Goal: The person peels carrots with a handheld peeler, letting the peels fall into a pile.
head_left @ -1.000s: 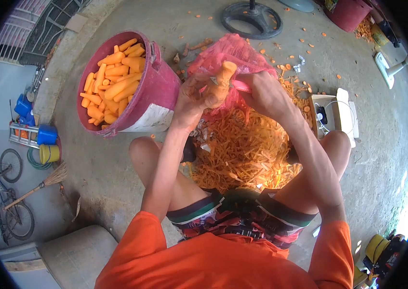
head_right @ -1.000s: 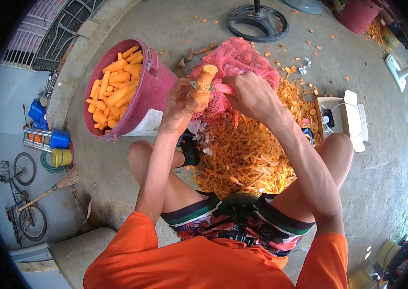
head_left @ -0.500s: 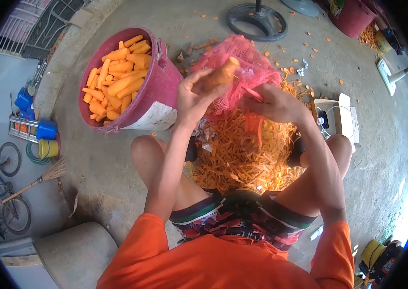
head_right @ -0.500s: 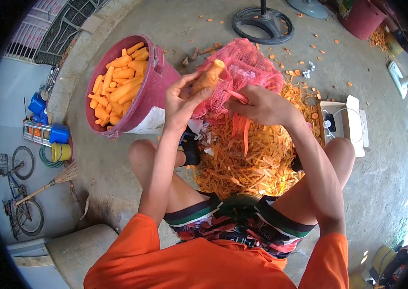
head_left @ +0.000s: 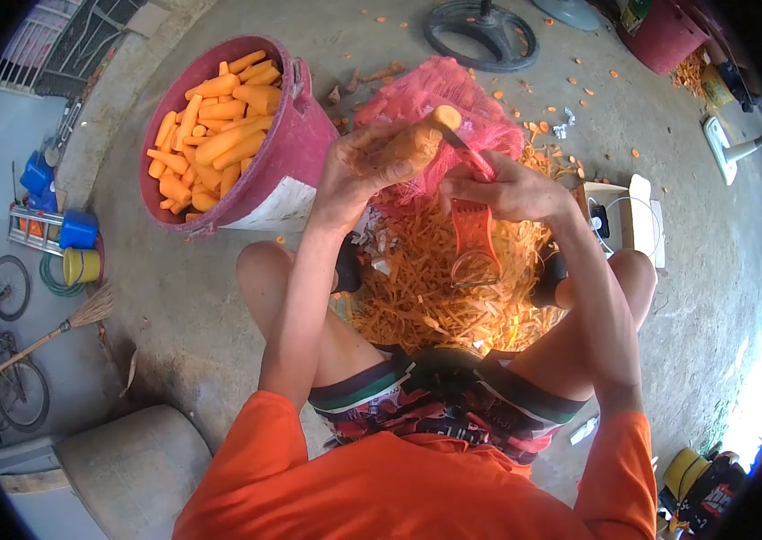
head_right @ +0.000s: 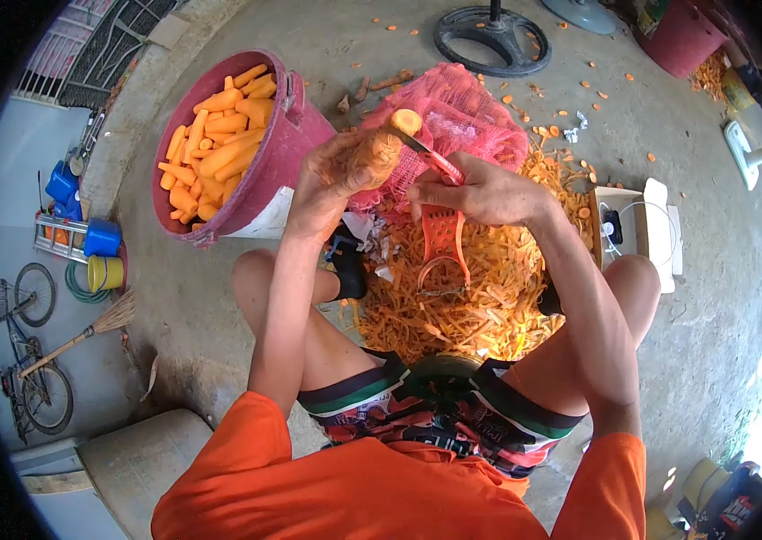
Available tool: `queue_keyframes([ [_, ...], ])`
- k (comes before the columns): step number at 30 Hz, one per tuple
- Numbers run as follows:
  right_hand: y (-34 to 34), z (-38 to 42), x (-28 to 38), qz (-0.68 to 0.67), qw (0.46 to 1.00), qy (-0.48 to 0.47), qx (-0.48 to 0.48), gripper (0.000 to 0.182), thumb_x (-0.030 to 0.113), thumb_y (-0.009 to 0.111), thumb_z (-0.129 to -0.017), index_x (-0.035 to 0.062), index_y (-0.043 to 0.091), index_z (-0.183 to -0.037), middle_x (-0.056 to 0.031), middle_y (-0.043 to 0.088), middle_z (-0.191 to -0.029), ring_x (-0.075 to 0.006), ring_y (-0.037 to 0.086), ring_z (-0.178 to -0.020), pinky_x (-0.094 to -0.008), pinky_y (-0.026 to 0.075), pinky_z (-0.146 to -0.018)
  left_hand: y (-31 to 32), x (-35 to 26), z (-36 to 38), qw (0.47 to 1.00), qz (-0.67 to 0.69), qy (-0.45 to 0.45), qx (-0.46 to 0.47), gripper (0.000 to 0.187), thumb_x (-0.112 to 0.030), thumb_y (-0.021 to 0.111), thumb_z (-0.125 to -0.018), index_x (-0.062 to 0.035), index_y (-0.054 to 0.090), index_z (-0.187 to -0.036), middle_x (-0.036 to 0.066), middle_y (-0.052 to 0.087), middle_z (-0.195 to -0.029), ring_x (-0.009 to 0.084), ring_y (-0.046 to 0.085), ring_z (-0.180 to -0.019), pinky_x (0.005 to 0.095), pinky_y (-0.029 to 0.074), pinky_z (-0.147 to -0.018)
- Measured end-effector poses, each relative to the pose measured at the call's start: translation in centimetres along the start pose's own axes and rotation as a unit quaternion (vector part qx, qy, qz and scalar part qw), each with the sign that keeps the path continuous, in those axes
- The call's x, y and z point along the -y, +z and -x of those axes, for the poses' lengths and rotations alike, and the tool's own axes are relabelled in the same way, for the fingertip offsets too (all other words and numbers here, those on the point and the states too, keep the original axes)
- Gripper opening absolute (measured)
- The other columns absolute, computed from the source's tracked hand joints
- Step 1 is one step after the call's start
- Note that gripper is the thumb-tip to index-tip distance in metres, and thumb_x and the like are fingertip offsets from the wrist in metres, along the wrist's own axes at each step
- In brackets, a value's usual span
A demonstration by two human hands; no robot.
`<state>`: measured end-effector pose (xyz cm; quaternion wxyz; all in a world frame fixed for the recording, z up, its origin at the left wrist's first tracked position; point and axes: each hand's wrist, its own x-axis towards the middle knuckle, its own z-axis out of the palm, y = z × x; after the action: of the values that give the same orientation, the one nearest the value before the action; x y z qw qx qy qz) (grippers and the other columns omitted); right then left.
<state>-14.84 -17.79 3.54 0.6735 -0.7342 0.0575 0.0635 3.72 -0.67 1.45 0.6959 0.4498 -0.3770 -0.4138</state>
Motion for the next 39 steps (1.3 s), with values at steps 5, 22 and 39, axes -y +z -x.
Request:
queue_keyframes([
  [5,1.9,-1.2,-1.2,-0.007,0.993,0.114,0.022,0.029,0.03,0.065,-0.102,0.002,0.071,-0.104,-0.0013,0.072,-0.095,-0.0076,0.063,-0.091,-0.0292,0.052,-0.082,0.2,-0.5,0.4,0.999,-0.039,0.002,0.005,0.05,-0.005,0.084,-0.082,0.0014,0.064,-0.127,0.01,0.069,-0.121,0.0149,0.066,-0.11,0.0298,0.056,-0.095],
  [22,0.9,-1.1,-1.0,0.356,0.892,-0.141,-0.239,0.023,0.016,0.068,-0.089,-0.0023,0.067,-0.104,-0.0254,0.067,-0.085,-0.0455,0.065,-0.084,-0.0514,0.052,-0.071,-0.2,0.1,0.1,0.994,0.064,-0.067,-0.054,0.052,-0.018,0.067,-0.099,-0.0013,0.047,-0.144,0.009,0.06,-0.133,0.0177,0.061,-0.122,0.0332,0.053,-0.102],
  [39,1.0,-0.9,0.0,0.341,0.892,-0.153,-0.254,0.021,0.014,0.067,-0.09,-0.0029,0.067,-0.102,-0.0258,0.067,-0.088,-0.0455,0.064,-0.086,-0.0515,0.051,-0.073,-0.6,0.5,0.1,0.992,0.094,-0.074,-0.032,0.05,-0.022,0.066,-0.1,-0.0012,0.049,-0.142,0.008,0.061,-0.134,0.0179,0.061,-0.122,0.0345,0.052,-0.104],
])
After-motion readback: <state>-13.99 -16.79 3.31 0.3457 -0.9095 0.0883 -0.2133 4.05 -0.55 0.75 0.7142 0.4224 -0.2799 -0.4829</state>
